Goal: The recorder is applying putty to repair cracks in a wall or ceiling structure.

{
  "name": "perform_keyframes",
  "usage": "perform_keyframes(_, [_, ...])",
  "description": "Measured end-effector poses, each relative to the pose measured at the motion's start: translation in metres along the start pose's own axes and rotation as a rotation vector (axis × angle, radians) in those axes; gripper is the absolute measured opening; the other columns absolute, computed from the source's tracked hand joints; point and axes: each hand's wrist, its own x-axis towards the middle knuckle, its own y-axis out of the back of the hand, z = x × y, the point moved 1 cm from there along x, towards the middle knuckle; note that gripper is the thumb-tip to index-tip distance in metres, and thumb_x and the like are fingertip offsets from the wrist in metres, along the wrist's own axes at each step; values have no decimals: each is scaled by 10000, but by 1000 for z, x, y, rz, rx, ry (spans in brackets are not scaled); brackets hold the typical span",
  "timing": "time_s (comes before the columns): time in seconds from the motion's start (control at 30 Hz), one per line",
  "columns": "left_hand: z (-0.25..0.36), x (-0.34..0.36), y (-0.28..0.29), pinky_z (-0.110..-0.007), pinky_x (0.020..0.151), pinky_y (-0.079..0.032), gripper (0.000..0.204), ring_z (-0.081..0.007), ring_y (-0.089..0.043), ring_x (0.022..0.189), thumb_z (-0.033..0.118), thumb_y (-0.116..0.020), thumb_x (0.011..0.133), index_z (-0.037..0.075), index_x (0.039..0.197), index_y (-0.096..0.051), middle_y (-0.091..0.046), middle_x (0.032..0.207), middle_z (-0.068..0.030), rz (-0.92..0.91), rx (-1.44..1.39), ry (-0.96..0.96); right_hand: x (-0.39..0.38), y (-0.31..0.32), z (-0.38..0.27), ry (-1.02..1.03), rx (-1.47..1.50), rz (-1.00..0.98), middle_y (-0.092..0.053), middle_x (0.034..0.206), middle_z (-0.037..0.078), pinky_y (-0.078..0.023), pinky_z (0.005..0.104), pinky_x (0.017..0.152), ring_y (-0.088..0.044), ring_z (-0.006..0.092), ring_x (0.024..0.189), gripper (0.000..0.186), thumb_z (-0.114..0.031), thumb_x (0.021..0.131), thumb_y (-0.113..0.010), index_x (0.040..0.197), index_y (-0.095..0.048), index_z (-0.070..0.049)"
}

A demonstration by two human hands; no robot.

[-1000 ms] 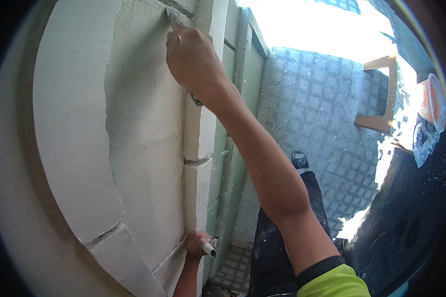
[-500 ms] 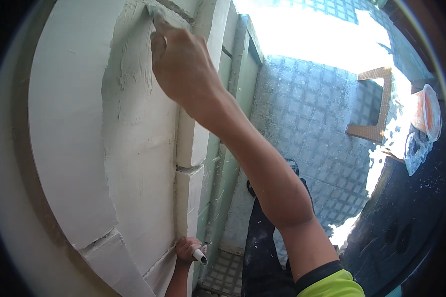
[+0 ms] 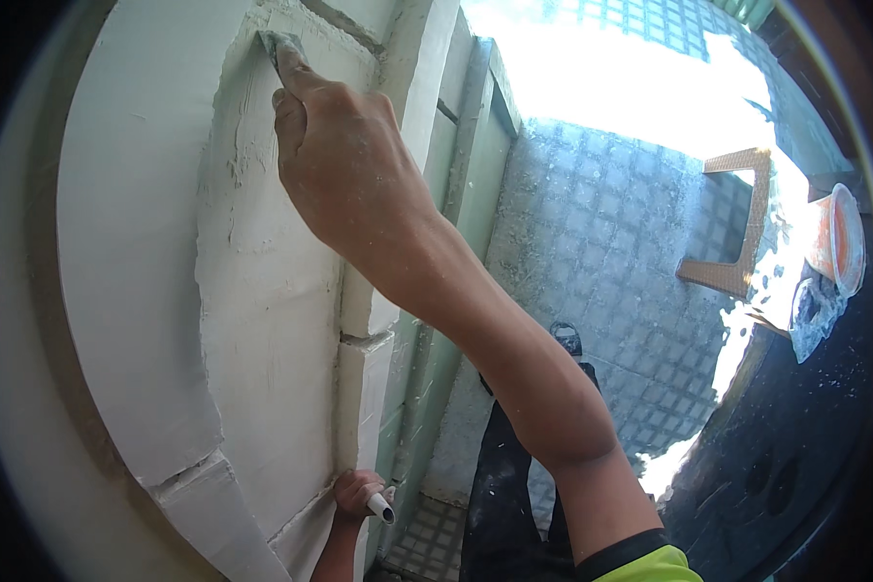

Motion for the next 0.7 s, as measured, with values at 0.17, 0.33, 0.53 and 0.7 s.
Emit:
perform_keyframes(0.17, [2,0,2,-330,574,-509,251,-208,-677,666,222,-786,798,121,786,-556,-647,713,-26,8,13,9,-1,0,-11,-22,90,-41,-647,655,255,-524,450,614,-636,288,511,399,-143,1034,-428,1353,-522,79])
perform_keyframes(0.33, [1,1,1,-332,570,-514,258,-212,-679,667,214,-788,795,119,780,-549,-650,715,-34,2,14,7,-12,-25,8,48,167,76,-636,649,257,-526,444,604,-639,306,522,398,-144,1029,-431,1348,-524,76])
perform_keyframes(0.53, [1,5,-2,-339,568,-506,236,-209,-668,642,228,-770,795,136,786,-553,-637,686,-22,20,1,-16,33,12,-6,-254,139,-202,-708,850,210,-577,427,791,-682,235,656,480,-258,1029,-424,1452,-467,-36])
perform_keyframes(0.7, [4,5,0,-333,573,-505,233,-206,-669,647,224,-770,792,135,774,-555,-637,687,-19,14,12,-6,-4,-15,1,127,91,124,-664,724,167,-576,418,682,-642,237,563,439,-259,1032,-427,1370,-551,-8])
